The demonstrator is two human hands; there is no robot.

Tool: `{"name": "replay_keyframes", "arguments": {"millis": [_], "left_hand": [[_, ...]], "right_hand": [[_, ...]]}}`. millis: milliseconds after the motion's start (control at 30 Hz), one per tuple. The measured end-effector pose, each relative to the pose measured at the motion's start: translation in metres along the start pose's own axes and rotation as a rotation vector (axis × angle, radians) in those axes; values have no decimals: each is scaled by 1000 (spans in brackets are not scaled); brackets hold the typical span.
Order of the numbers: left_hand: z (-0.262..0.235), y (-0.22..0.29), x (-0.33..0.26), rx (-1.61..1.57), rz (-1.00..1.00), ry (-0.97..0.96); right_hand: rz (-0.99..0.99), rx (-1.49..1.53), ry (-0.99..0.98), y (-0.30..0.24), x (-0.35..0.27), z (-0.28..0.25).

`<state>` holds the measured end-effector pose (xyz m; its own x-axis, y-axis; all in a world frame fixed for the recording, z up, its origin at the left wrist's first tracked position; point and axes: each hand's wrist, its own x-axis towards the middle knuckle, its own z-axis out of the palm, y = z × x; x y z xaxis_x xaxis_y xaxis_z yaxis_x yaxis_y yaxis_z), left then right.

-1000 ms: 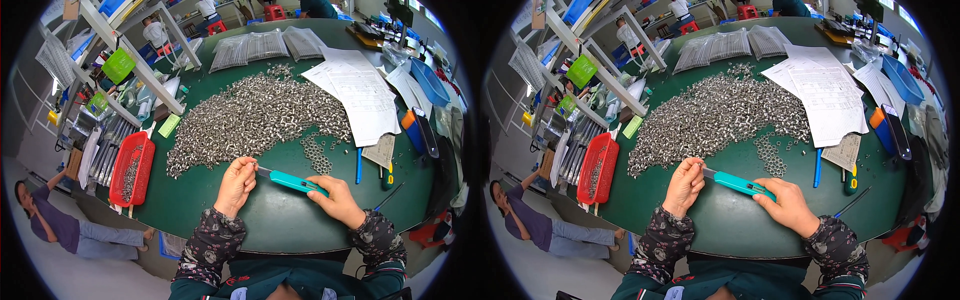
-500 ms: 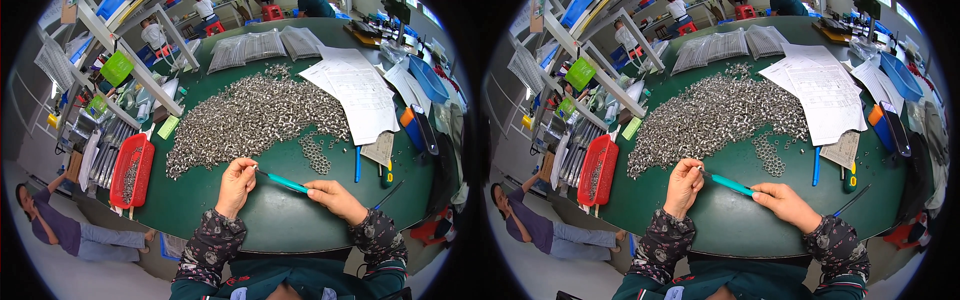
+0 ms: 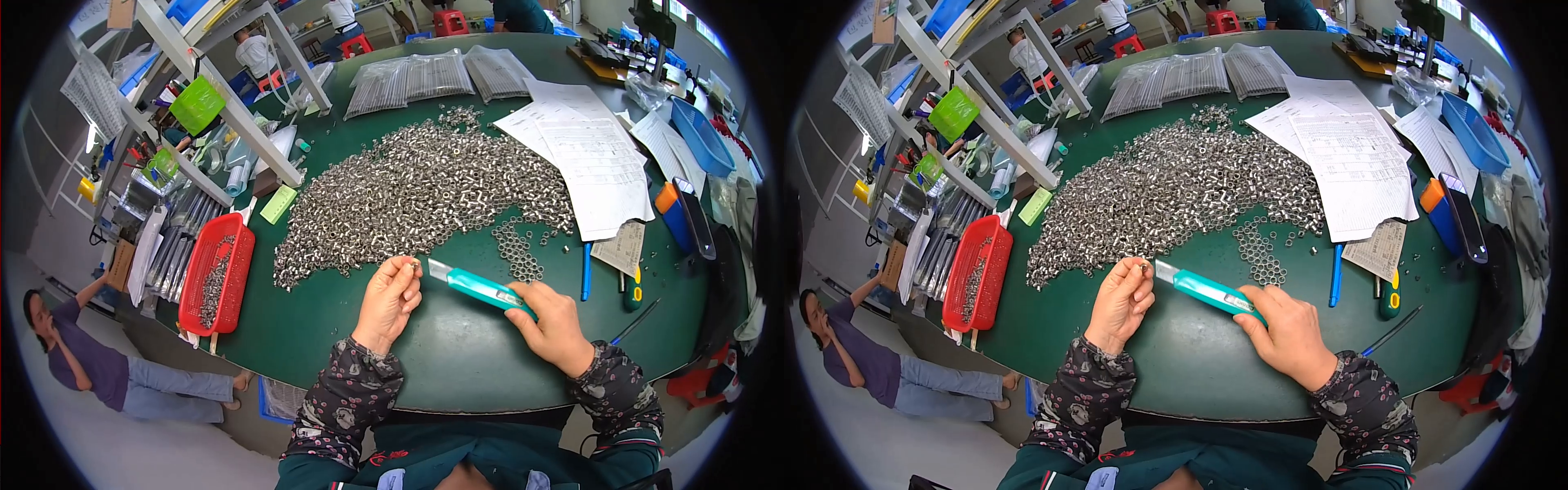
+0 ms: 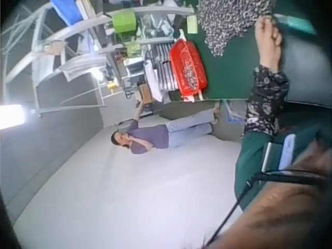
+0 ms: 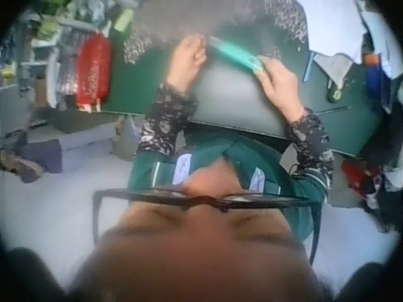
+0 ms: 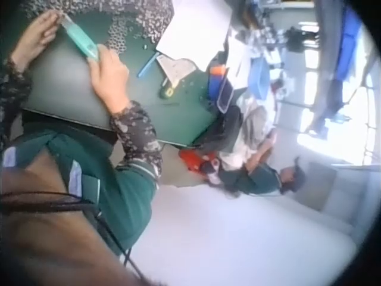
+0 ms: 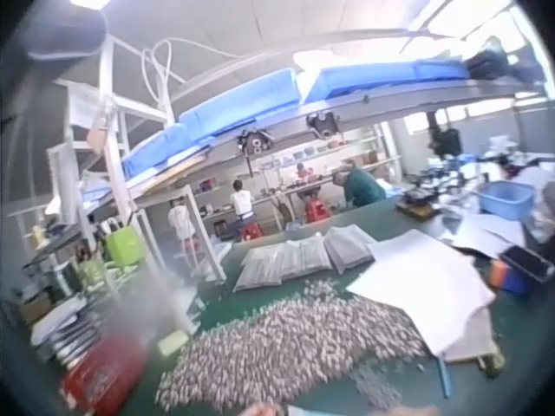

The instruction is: Inspecting and sorting small metal parts using a utility knife on a workbench.

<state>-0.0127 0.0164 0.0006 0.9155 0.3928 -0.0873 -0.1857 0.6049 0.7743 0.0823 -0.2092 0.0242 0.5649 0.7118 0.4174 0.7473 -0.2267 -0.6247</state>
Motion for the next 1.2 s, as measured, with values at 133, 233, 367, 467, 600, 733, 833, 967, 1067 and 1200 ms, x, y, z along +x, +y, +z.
{"name": "replay_keyframes", "arguments": {"millis": [133, 233, 367, 467, 600, 733, 833, 967, 1067, 1200], "left_hand": [[0, 0, 0, 26, 31, -6], [-1, -1, 0, 32, 25, -10], [5, 0, 0, 60, 17, 16], [3, -1, 0, 80, 29, -25], [2, -2, -2, 61, -40, -33], [-2, 1, 0, -23, -101, -4], [-2, 2, 0, -52, -88, -6], [-4, 2, 1, -47, -65, -7], [-5, 1, 1, -42, -34, 8], [-5, 2, 1, -33, -43, -13]], "right_hand": [[66, 124, -99, 2, 1, 3], [83, 179, -105, 5, 0, 5], [108, 205, -142, 5, 1, 4], [115, 253, -154, 7, 0, 6], [42, 80, -76, -4, -1, 2], [-23, 48, 131, -2, 4, 1], [-8, 46, 86, 1, 1, 2], [6, 35, 22, 1, 2, 3], [11, 32, 20, 1, 2, 2], [21, 28, -1, 1, 1, 2]]}}
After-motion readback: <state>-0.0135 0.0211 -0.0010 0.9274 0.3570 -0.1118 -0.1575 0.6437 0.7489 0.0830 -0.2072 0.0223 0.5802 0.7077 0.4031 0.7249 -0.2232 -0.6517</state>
